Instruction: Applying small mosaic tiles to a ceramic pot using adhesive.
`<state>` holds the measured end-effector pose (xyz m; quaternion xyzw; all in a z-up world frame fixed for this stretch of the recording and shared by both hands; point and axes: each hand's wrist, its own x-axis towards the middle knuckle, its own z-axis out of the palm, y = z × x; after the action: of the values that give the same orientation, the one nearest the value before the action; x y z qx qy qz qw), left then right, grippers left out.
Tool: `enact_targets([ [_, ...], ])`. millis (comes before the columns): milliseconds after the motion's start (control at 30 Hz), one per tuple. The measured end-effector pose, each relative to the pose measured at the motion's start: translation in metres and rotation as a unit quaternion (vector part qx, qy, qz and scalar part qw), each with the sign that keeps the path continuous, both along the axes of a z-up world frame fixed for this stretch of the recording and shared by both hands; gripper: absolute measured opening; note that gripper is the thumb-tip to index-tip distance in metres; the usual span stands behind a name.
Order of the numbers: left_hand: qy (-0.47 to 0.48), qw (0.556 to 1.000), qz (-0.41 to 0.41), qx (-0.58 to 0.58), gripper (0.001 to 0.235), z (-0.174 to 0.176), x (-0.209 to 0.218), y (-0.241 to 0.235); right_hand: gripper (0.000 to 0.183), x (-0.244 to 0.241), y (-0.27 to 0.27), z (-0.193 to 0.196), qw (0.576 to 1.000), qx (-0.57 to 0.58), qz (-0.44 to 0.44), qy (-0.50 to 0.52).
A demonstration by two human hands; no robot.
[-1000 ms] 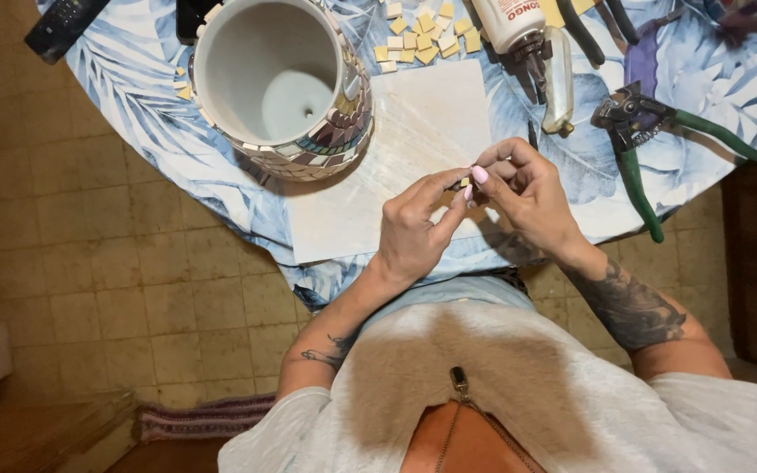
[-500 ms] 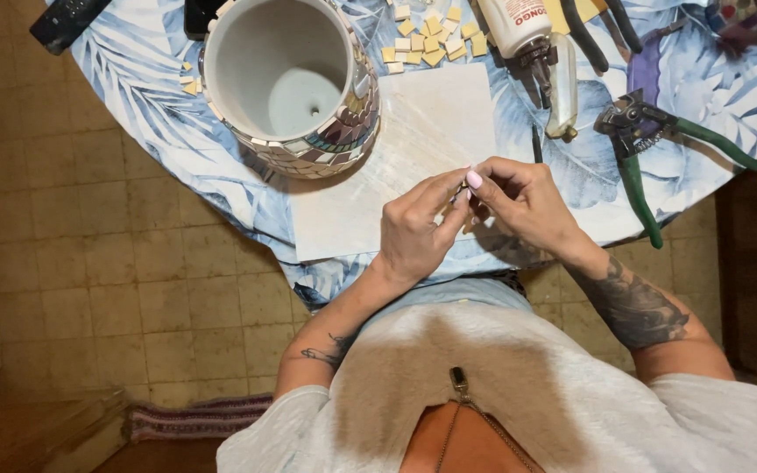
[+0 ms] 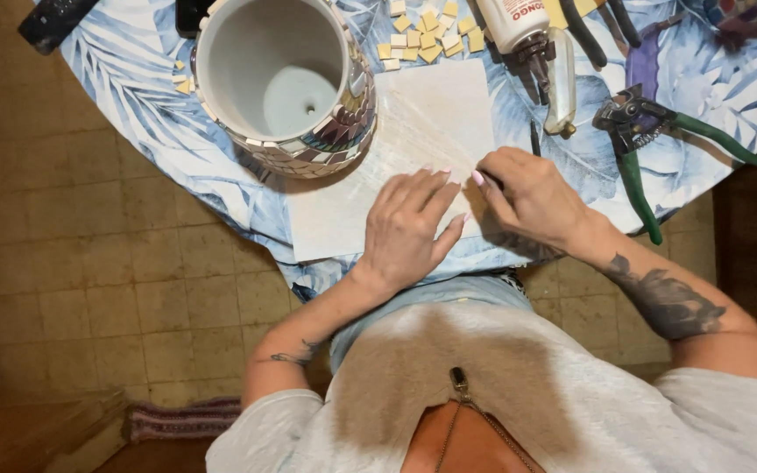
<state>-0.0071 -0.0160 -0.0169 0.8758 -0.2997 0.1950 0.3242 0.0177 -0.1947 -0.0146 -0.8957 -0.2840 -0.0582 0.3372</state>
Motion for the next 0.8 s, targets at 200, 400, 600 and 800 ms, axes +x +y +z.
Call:
enact_targets([
  [200,0.009,0.998,-0.023,0.053,0.038,-0.018,-0.003,0.010,0.010,0.003,-0.006,-0.016,0.955,-0.205,0.008,-0.214],
  [400,0.013,0.997,-0.023,0.072,0.046,-0.024,-0.005,0.012,0.009,0.004,-0.007,-0.031,0.954,-0.218,0.010,-0.206],
  [600,0.019,0.995,-0.036,0.086,0.052,-0.022,-0.004,0.015,0.015,0.035,0.019,-0.033,0.954,-0.201,0.028,-0.221],
  [800,0.027,0.981,-0.026,0.189,0.058,-0.011,-0.006,0.017,0.020,0.109,0.068,-0.034,0.947,-0.274,0.065,-0.154],
])
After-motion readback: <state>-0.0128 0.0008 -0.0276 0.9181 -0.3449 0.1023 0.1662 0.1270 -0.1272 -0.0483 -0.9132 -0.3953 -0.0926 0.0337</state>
